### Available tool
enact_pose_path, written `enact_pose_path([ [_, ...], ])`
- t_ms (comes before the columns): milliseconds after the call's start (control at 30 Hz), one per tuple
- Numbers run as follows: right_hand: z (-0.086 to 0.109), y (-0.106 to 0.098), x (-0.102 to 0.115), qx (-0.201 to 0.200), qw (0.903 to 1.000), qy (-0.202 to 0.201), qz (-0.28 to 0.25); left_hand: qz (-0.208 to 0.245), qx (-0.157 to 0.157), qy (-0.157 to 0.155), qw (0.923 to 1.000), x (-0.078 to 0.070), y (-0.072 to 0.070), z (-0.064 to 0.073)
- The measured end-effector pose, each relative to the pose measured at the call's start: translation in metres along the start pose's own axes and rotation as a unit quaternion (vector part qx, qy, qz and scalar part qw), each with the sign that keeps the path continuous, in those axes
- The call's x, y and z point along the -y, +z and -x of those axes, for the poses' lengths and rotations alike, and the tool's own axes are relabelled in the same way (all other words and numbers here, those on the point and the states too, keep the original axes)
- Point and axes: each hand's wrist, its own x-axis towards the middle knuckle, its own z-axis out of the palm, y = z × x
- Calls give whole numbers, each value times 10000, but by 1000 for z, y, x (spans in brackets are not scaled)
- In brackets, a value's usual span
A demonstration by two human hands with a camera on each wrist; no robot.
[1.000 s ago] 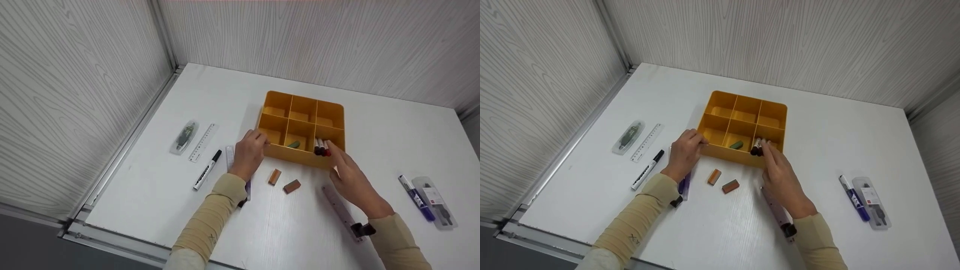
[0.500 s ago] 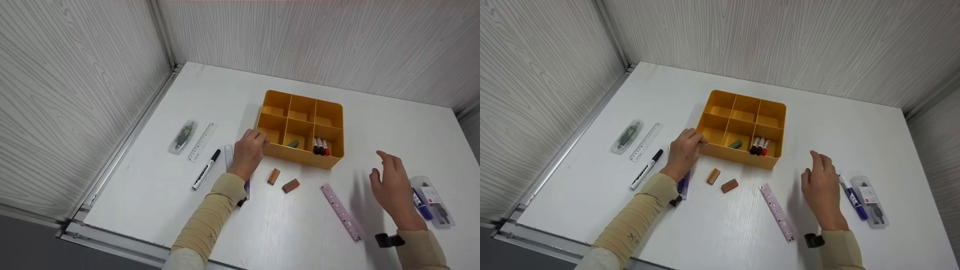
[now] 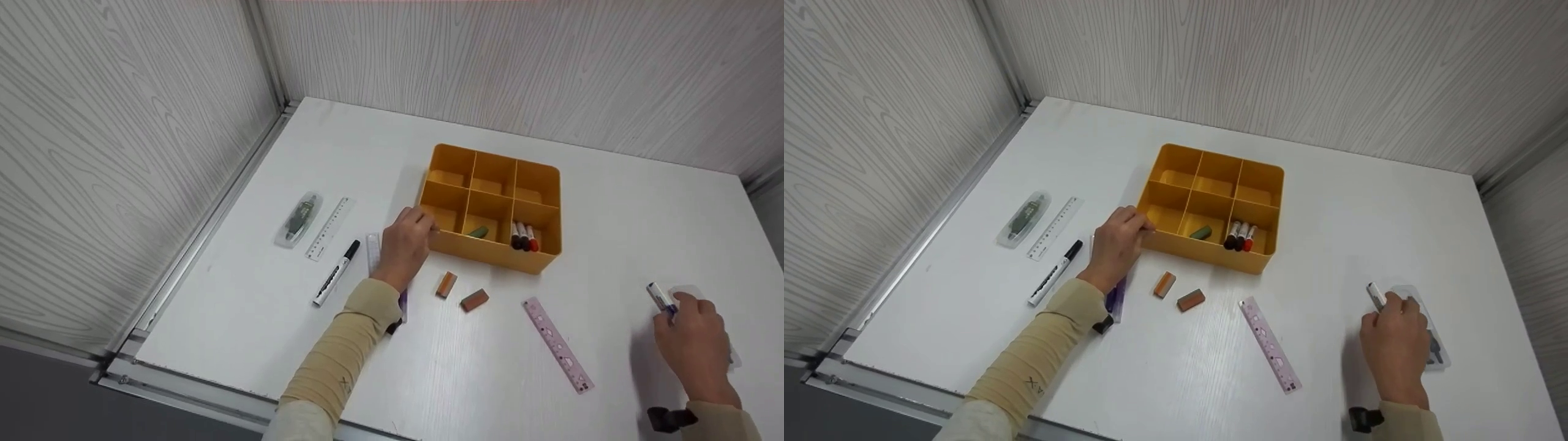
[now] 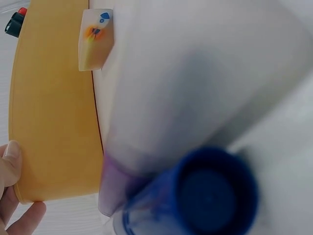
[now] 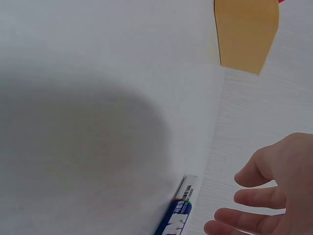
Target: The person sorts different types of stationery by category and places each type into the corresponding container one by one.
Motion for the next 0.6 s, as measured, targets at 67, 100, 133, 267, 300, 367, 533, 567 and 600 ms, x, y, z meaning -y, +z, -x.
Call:
enact_pose_path([
  [67,1,0,-6,79,9998,121,105,-10,6,-5,10000,0,0,-2],
  [100,2,0,-8,178,9995,220,167,-16,7,-12,10000,0,0,-3],
  [133,3,0,-10,222,9991,269,225,-13,16,-25,10000,0,0,-3],
  [267,7,0,-19,602,9954,583,461,-9,-23,13,10000,0,1,-2],
  [300,7,0,-21,739,9936,674,533,-17,-56,39,10000,0,1,-2],
  [367,8,0,-25,935,9907,774,618,-46,-141,88,9999,0,2,-2],
  [533,8,-1,-28,1256,9848,972,704,-131,-280,162,9994,2,2,-3],
  [567,8,-1,-28,1271,9845,997,687,-135,-281,169,9994,2,1,-3],
  [600,9,0,-27,1279,9844,1016,661,-131,-272,171,9994,2,1,-3],
])
